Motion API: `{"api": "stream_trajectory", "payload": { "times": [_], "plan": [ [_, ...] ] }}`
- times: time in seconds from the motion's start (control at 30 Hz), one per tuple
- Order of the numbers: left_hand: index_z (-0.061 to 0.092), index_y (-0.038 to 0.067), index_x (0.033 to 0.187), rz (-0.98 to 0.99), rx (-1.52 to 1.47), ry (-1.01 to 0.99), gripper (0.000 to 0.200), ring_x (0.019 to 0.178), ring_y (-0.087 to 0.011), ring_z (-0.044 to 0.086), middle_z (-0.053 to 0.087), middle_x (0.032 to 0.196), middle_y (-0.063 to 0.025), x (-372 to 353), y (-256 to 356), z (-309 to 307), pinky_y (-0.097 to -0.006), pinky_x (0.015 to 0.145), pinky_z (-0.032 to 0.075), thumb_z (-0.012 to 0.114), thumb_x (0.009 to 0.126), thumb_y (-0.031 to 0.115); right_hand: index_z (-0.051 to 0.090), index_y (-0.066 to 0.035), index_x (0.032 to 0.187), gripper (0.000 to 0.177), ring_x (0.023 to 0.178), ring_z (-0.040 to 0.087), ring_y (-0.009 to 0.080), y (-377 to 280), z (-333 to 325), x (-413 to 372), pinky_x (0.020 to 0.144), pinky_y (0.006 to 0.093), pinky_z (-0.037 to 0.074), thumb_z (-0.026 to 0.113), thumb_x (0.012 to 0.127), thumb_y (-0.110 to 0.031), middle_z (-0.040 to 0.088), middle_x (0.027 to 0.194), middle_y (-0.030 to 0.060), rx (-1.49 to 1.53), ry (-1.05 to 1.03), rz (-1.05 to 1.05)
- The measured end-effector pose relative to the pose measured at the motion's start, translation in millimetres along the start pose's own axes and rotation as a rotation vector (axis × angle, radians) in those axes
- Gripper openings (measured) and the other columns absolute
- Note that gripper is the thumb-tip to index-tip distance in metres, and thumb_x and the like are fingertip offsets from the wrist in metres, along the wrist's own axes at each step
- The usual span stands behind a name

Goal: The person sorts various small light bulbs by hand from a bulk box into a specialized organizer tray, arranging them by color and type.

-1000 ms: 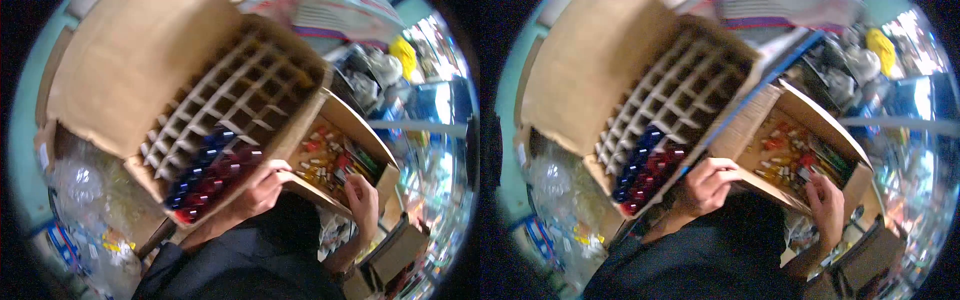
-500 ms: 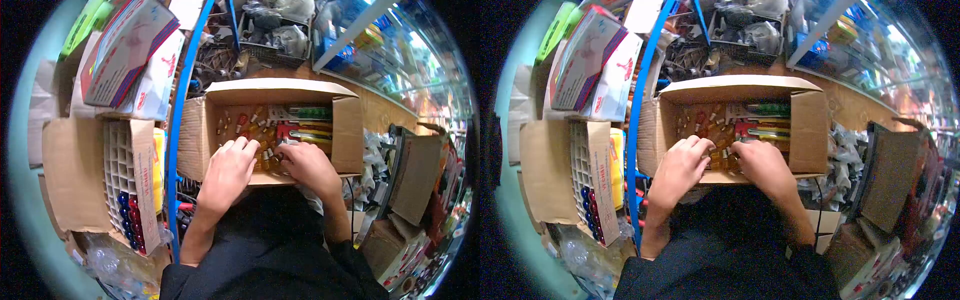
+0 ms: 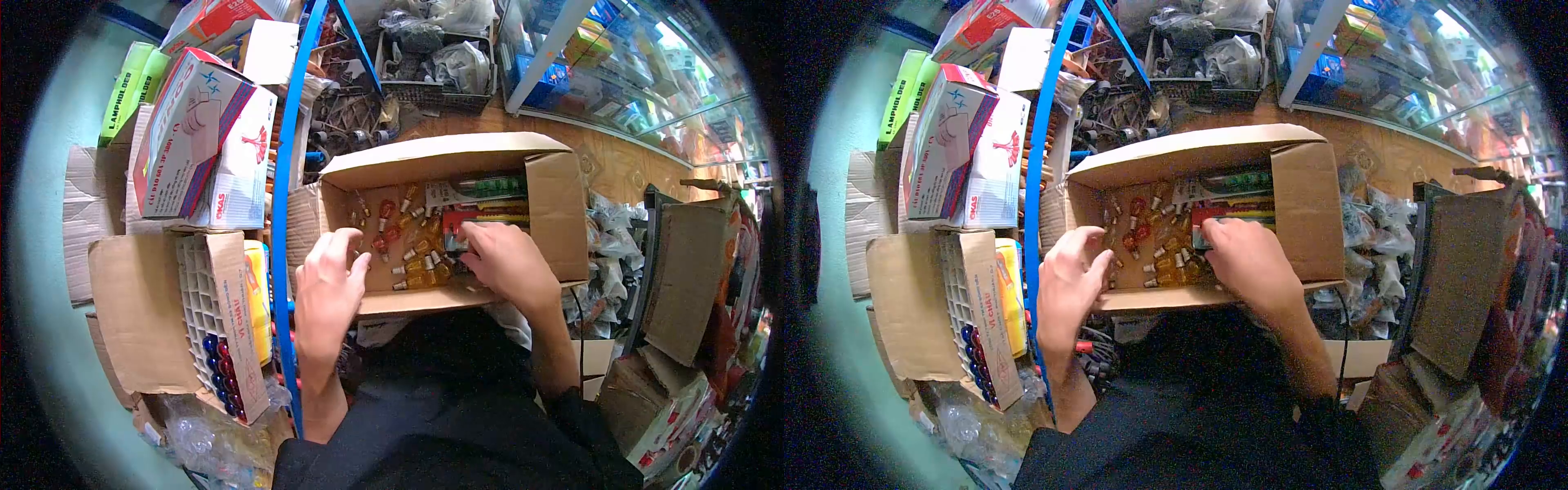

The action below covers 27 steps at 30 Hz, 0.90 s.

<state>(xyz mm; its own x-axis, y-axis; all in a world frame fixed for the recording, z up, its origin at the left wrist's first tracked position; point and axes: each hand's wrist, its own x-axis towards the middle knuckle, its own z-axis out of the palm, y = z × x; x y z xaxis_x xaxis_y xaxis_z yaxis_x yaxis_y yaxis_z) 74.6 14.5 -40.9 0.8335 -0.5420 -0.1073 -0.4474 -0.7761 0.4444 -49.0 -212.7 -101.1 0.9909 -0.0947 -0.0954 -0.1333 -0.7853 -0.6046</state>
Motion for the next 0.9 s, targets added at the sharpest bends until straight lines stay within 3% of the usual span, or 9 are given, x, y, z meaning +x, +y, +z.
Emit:
{"api": "stream_trajectory", "payload": {
  "times": [0.13, 0.2, 0.37, 0.5, 0.67, 0.73, 0.8, 0.83, 0.9],
  "plan": [
    [0.064, 0.000, 0.112, 0.176, 0.133, 0.008, 0.028, 0.089, -0.0437, 0.069, 0.067, 0.100, -0.0212, 11.2, -12.7, 39.8, -0.0507, 0.077, 0.056, 0.072, 0.088, 0.012, 0.061, -0.003, 0.099, 0.023, 0.093, 0.068, 0.0370, -12.9, 2.9, 23.0, 0.080, 0.0474, 0.055, 0.071, 0.081, -0.011, 0.069, 0.092, 0.0173, -0.033, 0.007, -0.093],
    [0.063, 0.000, 0.106, 0.091, 0.215, -0.119, 0.025, 0.081, -0.0433, 0.068, 0.065, 0.096, -0.0244, 15.1, -9.9, 51.8, -0.0524, 0.071, 0.056, 0.072, 0.084, 0.009, 0.061, -0.002, 0.097, 0.016, 0.093, 0.068, 0.0377, -32.8, -1.7, 40.4, 0.081, 0.0478, 0.055, 0.065, 0.083, -0.010, 0.070, 0.093, 0.0171, -0.024, -0.099, -0.085],
    [0.060, 0.001, 0.109, 0.190, 0.158, 0.050, 0.026, 0.077, -0.0439, 0.066, 0.065, 0.089, -0.0230, -0.8, -27.1, 66.3, -0.0527, 0.071, 0.054, 0.067, 0.084, 0.004, 0.068, -0.002, 0.092, 0.013, 0.088, 0.072, 0.0364, -53.6, 23.2, 87.2, 0.079, 0.0467, 0.057, 0.066, 0.082, -0.010, 0.072, 0.089, 0.0184, -0.196, -0.245, -0.228],
    [0.060, 0.004, 0.114, 0.032, -0.071, 0.048, 0.031, 0.090, -0.0446, 0.067, 0.069, 0.099, -0.0221, -26.1, 8.5, 25.1, -0.0516, 0.078, 0.053, 0.071, 0.085, 0.008, 0.077, -0.004, 0.080, 0.012, 0.083, 0.075, 0.0329, -72.0, 36.3, 99.2, 0.071, 0.0438, 0.061, 0.068, 0.082, -0.012, 0.075, 0.087, 0.0194, -0.350, -0.399, -0.254],
    [0.064, 0.007, 0.114, 0.039, -0.203, 0.270, 0.030, 0.081, -0.0275, 0.071, 0.070, 0.097, -0.0123, -71.0, 22.7, -22.8, -0.0394, 0.074, 0.056, 0.075, 0.086, 0.004, 0.078, -0.008, 0.087, 0.012, 0.092, 0.076, 0.0271, -80.8, 56.3, 98.3, 0.075, 0.0389, 0.061, 0.071, 0.084, -0.017, 0.077, 0.095, 0.0133, -0.500, -0.525, -0.211],
    [0.065, 0.006, 0.114, 0.155, -0.433, 0.124, 0.032, 0.083, -0.0243, 0.072, 0.071, 0.097, -0.0120, -95.3, 19.8, -50.0, -0.0360, 0.076, 0.056, 0.078, 0.085, 0.006, 0.078, -0.008, 0.085, 0.011, 0.089, 0.076, 0.0297, -71.1, 66.1, 96.8, 0.074, 0.0417, 0.061, 0.069, 0.082, -0.012, 0.077, 0.092, 0.0152, -0.533, -0.504, -0.303],
    [0.066, 0.005, 0.114, 0.156, -0.631, 0.172, 0.034, 0.087, -0.0217, 0.072, 0.072, 0.099, -0.0115, -121.8, 28.4, -89.2, -0.0335, 0.079, 0.057, 0.082, 0.084, 0.008, 0.076, -0.002, 0.081, 0.013, 0.084, 0.075, 0.0354, -77.8, 53.7, 96.2, 0.075, 0.0453, 0.061, 0.067, 0.080, -0.011, 0.075, 0.087, 0.0201, -0.483, -0.496, -0.303],
    [0.065, 0.002, 0.115, 0.202, -0.658, 0.210, 0.040, 0.089, -0.0220, 0.073, 0.073, 0.099, -0.0126, -135.9, 23.0, -102.5, -0.0335, 0.081, 0.057, 0.086, 0.082, 0.011, 0.076, -0.001, 0.081, 0.015, 0.085, 0.075, 0.0350, -85.4, 41.4, 95.8, 0.076, 0.0448, 0.061, 0.067, 0.081, -0.013, 0.075, 0.088, 0.0205, -0.493, -0.492, -0.294],
    [0.066, 0.001, 0.117, 0.162, -0.666, 0.562, 0.036, 0.090, -0.0216, 0.071, 0.072, 0.103, -0.0143, -158.9, 13.6, -118.1, -0.0349, 0.082, 0.057, 0.079, 0.084, 0.007, 0.073, -0.001, 0.080, 0.019, 0.082, 0.073, 0.0368, -87.8, 21.0, 87.7, 0.076, 0.0457, 0.059, 0.068, 0.084, -0.019, 0.072, 0.084, 0.0202, -0.430, -0.325, -0.393]
  ]
}}
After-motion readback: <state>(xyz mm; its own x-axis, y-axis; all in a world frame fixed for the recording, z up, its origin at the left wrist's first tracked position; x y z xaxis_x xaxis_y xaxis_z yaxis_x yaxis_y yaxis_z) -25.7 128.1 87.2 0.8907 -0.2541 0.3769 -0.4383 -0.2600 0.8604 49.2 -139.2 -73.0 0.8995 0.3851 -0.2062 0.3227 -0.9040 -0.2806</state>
